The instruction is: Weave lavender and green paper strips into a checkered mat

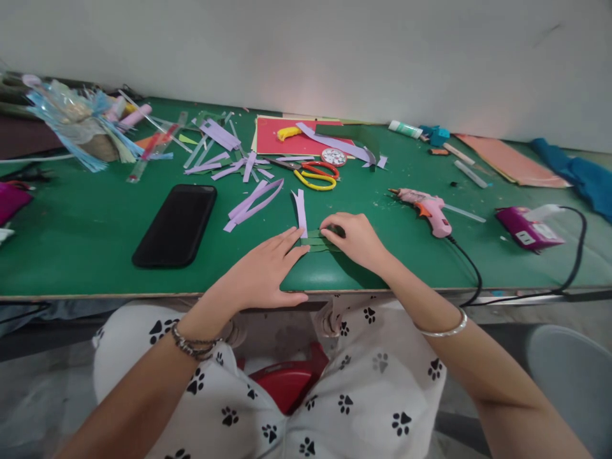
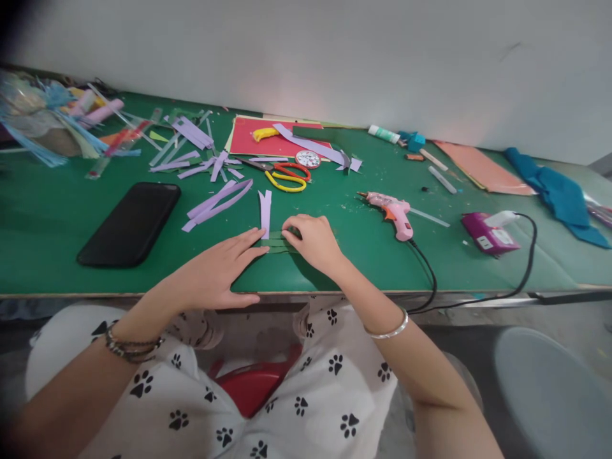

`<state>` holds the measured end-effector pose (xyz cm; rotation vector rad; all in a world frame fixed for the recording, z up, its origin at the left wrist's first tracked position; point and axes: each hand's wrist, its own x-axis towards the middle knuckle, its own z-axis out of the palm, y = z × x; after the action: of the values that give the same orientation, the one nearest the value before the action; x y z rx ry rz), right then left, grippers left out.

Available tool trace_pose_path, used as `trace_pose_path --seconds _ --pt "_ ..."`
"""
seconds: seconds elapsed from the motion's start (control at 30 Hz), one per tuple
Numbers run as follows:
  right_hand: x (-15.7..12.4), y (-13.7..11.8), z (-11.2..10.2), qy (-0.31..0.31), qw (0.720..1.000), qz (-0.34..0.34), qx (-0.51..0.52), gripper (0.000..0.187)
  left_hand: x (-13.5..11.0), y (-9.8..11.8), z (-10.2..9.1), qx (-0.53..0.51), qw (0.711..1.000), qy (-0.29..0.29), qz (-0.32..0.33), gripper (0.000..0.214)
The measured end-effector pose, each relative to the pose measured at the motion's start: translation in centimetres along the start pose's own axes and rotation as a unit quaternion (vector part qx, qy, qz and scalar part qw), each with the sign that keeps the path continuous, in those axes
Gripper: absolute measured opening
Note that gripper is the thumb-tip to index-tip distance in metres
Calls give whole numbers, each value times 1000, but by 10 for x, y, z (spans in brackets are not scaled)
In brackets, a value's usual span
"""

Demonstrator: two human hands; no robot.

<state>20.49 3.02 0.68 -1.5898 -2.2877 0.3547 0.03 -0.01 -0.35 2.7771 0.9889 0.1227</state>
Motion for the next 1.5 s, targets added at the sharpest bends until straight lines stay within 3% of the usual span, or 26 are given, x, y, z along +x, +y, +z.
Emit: trace_pose_path --seconds 0.27,0.73,1.0,1.37,1.5 --pt "-3 -4 -1 16 999 45 -15 16 1 0 -1 7 1000 -7 -5 74" --pt "-13 -1 8 78 991 48 -94 19 -1 -2 1 6 1000 10 7 72" --pt "-20 3 8 93 984 67 -136 22 0 -2 -3 -2 1000 -10 -8 79" --pt "-23 7 8 146 963 47 -223 29 2 -4 -2 27 1000 -11 -2 80" --pt "-35 -7 8 165 960 21 -226 42 2 -3 -4 37 999 -23 -3 82"
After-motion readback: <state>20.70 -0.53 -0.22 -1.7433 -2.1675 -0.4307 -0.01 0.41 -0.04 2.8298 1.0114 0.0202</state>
